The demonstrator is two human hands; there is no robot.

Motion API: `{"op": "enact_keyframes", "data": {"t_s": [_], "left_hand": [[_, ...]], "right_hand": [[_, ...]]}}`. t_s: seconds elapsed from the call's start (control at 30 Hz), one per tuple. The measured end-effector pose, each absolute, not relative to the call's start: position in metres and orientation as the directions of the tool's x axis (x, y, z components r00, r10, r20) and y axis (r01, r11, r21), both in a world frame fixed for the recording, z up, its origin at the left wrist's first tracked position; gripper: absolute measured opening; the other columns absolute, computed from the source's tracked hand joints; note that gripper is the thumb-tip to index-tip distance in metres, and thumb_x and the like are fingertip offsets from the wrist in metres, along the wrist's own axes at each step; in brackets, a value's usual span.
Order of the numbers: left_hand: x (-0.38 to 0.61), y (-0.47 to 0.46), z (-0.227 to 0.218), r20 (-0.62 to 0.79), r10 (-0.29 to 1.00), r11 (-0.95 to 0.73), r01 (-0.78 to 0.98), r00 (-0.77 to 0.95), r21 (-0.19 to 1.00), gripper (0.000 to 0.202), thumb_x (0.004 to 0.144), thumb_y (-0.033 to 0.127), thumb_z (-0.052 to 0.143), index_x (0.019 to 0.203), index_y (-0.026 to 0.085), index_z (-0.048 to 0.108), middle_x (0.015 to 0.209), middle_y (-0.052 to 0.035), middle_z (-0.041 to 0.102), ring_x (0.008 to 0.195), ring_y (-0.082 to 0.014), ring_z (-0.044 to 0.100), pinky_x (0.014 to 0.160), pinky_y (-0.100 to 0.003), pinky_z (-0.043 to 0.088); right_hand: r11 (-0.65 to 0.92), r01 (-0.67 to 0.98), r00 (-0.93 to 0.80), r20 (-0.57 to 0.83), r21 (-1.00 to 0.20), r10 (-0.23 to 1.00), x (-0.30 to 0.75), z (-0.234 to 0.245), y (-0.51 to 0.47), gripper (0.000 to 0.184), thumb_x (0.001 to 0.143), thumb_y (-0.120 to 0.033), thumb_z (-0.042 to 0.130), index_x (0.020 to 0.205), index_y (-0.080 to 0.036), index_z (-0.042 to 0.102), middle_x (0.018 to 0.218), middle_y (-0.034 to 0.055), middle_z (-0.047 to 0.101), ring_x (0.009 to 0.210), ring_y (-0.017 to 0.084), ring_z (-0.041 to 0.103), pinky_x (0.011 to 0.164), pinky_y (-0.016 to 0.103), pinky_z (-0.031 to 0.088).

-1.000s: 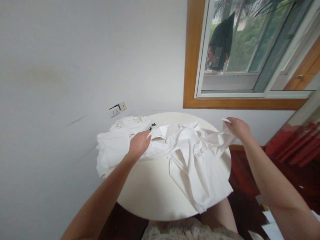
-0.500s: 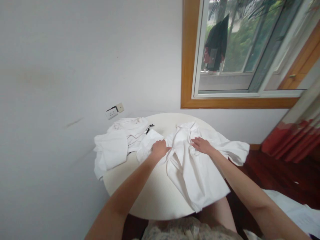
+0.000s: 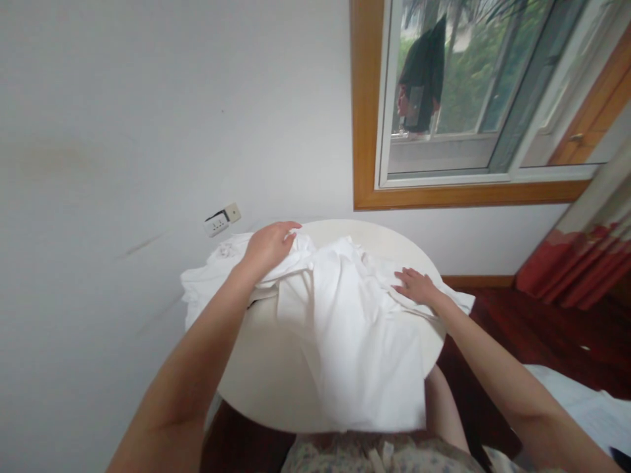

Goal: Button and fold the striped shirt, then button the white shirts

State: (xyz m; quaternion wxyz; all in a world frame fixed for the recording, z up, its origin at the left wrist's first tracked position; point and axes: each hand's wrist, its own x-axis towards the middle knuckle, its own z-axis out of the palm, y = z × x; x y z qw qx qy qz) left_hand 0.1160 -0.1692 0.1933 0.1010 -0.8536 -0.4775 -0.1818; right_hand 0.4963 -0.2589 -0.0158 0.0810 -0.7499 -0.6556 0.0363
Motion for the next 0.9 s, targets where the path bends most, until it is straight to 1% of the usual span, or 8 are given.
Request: {"op": "enact_keyframes", "data": {"t_s": [0.07, 0.17, 0.27, 0.37, 0.47, 0.63, 0.8, 0.9], "left_hand": [[0.106, -0.165, 0.188, 0.277, 0.851, -0.442, 0.893, 0.447, -0.083, 0.038, 0.087, 0.029, 0.041, 0.122, 0.028, 0.056, 0.121, -0.0038, 0.061, 0.107, -0.0228, 0.057, 0.088, -0.033, 0.044], [0.1, -0.163, 0.153, 0.101, 0.931, -0.313, 0.91, 0.351, -0.273, 0.036, 0.086, 0.019, 0.037, 0.112, 0.019, 0.063, 0.111, -0.0132, 0.063, 0.099, -0.0279, 0.059, 0.078, -0.038, 0.046], [0.105, -0.165, 0.11, 0.208, 0.884, -0.321, 0.867, 0.419, -0.381, 0.035, 0.086, 0.013, 0.034, 0.101, 0.014, 0.065, 0.113, -0.0179, 0.059, 0.107, -0.0322, 0.052, 0.082, -0.044, 0.042], [0.116, -0.162, 0.081, 0.243, 0.83, -0.416, 0.848, 0.502, -0.329, 0.034, 0.087, 0.015, 0.033, 0.1, 0.014, 0.064, 0.112, -0.0179, 0.058, 0.108, -0.0316, 0.049, 0.084, -0.045, 0.04], [0.127, -0.149, 0.065, 0.199, 0.867, -0.408, 0.88, 0.457, -0.243, 0.033, 0.088, 0.021, 0.036, 0.108, 0.013, 0.061, 0.107, -0.0188, 0.059, 0.104, -0.0315, 0.051, 0.081, -0.044, 0.041], [0.132, -0.131, 0.044, 0.22, 0.919, -0.284, 0.937, 0.327, -0.205, 0.036, 0.087, 0.031, 0.044, 0.114, 0.012, 0.056, 0.108, -0.0204, 0.061, 0.11, -0.0345, 0.051, 0.084, -0.045, 0.041], [0.124, -0.13, 0.043, 0.134, 0.938, -0.298, 0.942, 0.318, -0.154, 0.039, 0.088, 0.029, 0.045, 0.123, 0.014, 0.046, 0.098, -0.0147, 0.065, 0.093, -0.0276, 0.062, 0.076, -0.037, 0.045], [0.112, -0.126, 0.062, 0.242, 0.909, -0.308, 0.938, 0.34, -0.16, 0.044, 0.09, 0.028, 0.04, 0.133, 0.019, 0.036, 0.1, -0.0121, 0.064, 0.091, -0.025, 0.063, 0.074, -0.034, 0.046]], "right_hand": [[-0.101, 0.981, 0.111, 0.048, -0.168, 0.993, 0.502, -0.025, -0.257, 0.061, 0.087, -0.061, 0.038, 0.136, -0.026, 0.044, 0.148, 0.01, 0.032, 0.136, 0.032, 0.027, 0.104, 0.06, 0.023], [-0.046, 0.978, 0.069, 0.108, -0.203, 0.992, 0.514, -0.032, -0.25, 0.058, 0.087, -0.059, 0.038, 0.132, -0.024, 0.048, 0.146, 0.0099, 0.036, 0.136, 0.03, 0.028, 0.106, 0.058, 0.023], [-0.006, 0.979, 0.037, 0.147, -0.205, 0.988, 0.52, -0.027, -0.244, 0.049, 0.087, -0.053, 0.043, 0.126, -0.025, 0.055, 0.141, 0.0088, 0.044, 0.131, 0.028, 0.037, 0.106, 0.051, 0.028], [0.019, 0.989, 0.01, 0.198, -0.148, 0.98, 0.506, -0.014, -0.241, 0.037, 0.088, -0.044, 0.045, 0.116, -0.026, 0.062, 0.133, 0.0076, 0.052, 0.122, 0.026, 0.047, 0.103, 0.045, 0.032], [0.033, 0.988, 0.003, 0.226, -0.152, 0.974, 0.48, -0.007, -0.242, 0.038, 0.091, -0.044, 0.04, 0.112, -0.024, 0.063, 0.121, 0.0094, 0.059, 0.111, 0.025, 0.053, 0.094, 0.038, 0.039], [0.02, 0.967, 0.06, 0.306, -0.253, 0.95, 0.461, -0.021, -0.243, 0.045, 0.083, -0.052, 0.054, 0.104, -0.013, 0.062, 0.109, 0.0161, 0.059, 0.099, 0.025, 0.055, 0.09, 0.034, 0.042], [0.248, 0.881, -0.085, 0.38, -0.404, 0.921, 0.492, -0.033, -0.252, 0.034, 0.086, -0.049, 0.049, 0.084, -0.017, 0.06, 0.103, 0.0121, 0.056, 0.088, 0.02, 0.055, 0.084, 0.033, 0.046], [0.287, 0.859, -0.119, 0.379, -0.424, 0.918, 0.519, -0.029, -0.258, 0.034, 0.085, -0.049, 0.049, 0.078, -0.018, 0.06, 0.103, 0.0113, 0.055, 0.083, 0.019, 0.056, 0.078, 0.033, 0.048]]}}
